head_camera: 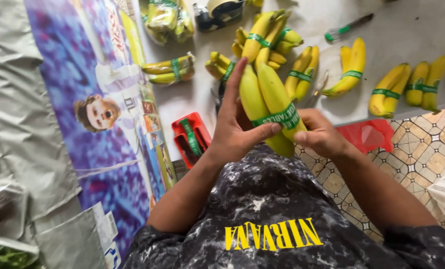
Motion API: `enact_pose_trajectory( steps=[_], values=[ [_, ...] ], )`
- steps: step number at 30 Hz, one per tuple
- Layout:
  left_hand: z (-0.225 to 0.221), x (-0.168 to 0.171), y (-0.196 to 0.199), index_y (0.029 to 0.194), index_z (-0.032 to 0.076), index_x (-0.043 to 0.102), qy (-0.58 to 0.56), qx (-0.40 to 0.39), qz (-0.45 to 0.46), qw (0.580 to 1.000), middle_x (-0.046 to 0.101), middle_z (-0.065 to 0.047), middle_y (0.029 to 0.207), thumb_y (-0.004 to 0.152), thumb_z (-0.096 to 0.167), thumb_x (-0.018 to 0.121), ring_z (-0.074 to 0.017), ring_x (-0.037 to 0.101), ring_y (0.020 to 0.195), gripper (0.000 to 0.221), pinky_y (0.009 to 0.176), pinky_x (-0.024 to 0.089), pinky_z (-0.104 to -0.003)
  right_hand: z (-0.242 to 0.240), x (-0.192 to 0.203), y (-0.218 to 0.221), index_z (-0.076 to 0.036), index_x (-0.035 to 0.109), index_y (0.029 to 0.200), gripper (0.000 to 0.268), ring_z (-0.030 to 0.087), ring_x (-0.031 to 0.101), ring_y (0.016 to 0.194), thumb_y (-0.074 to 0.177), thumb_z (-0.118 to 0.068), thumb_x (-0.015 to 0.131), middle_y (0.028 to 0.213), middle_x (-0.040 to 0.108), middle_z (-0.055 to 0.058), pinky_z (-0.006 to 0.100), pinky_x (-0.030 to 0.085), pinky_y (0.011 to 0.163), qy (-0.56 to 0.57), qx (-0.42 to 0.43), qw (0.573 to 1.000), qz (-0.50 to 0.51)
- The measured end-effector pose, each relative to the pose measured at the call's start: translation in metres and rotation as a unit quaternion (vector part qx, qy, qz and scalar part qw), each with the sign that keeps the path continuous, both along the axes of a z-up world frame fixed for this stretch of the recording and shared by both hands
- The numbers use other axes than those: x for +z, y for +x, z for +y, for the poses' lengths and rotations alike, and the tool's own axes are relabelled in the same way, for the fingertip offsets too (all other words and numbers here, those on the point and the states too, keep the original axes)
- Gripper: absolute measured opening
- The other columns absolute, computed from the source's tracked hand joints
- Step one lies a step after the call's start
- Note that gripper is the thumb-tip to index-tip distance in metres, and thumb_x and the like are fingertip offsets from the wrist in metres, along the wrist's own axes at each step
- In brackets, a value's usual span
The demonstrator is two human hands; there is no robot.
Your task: The person trims the stems of bananas using shears and applies tape around the bunches using a tape dispenser.
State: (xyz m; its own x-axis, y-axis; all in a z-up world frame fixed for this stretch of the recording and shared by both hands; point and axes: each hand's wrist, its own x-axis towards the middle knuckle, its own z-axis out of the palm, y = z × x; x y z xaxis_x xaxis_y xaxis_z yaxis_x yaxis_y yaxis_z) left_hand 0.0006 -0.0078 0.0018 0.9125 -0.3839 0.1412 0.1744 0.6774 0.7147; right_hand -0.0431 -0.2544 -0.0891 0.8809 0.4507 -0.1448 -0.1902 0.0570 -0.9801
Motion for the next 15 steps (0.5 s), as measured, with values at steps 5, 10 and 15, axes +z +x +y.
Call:
enact_pose_trajectory(
  steps=[5,10,15],
  values=[
    [-0.048,0.025,-0.004,0.165,0.015,0.011,0.098,0.047,0.035,0.994,0.038,-0.019,0.160,0.087,0.022,0.081,-0.0248,0.054,0.135,0.105,0.118,0.051,-0.039,0.019,0.087,-0.005,-0.004,0.059,0.105,0.068,0.011,0.046,0.071,0.101,-0.069,0.037,0.082,0.052,0.000,0.029,0.038,0.059,-0.210,-0.169,0.951,-0.151],
    [-0.080,0.033,-0.005,0.164,0.011,0.012,0.179,0.106,-0.021,0.978,0.024,-0.016,0.170,0.094,0.030,0.075,-0.0268,0.048,0.145,0.096,0.126,0.046,-0.039,0.001,0.078,-0.002,-0.001,0.056,0.115,0.089,0.014,0.055,0.070,0.093,-0.082,0.027,0.082,0.057,0.003,0.032,0.045,0.058,-0.256,-0.204,0.933,-0.150],
    [-0.105,0.030,-0.014,0.166,0.014,-0.007,0.130,0.054,-0.064,0.988,0.028,-0.020,0.171,0.099,-0.004,0.069,-0.0283,0.043,0.154,0.103,0.132,0.043,-0.043,-0.014,0.050,0.000,0.003,0.063,0.117,0.081,0.023,0.064,0.098,0.100,-0.074,0.044,0.102,0.064,0.010,0.035,0.056,0.082,-0.004,-0.363,0.925,-0.113]
  ],
)
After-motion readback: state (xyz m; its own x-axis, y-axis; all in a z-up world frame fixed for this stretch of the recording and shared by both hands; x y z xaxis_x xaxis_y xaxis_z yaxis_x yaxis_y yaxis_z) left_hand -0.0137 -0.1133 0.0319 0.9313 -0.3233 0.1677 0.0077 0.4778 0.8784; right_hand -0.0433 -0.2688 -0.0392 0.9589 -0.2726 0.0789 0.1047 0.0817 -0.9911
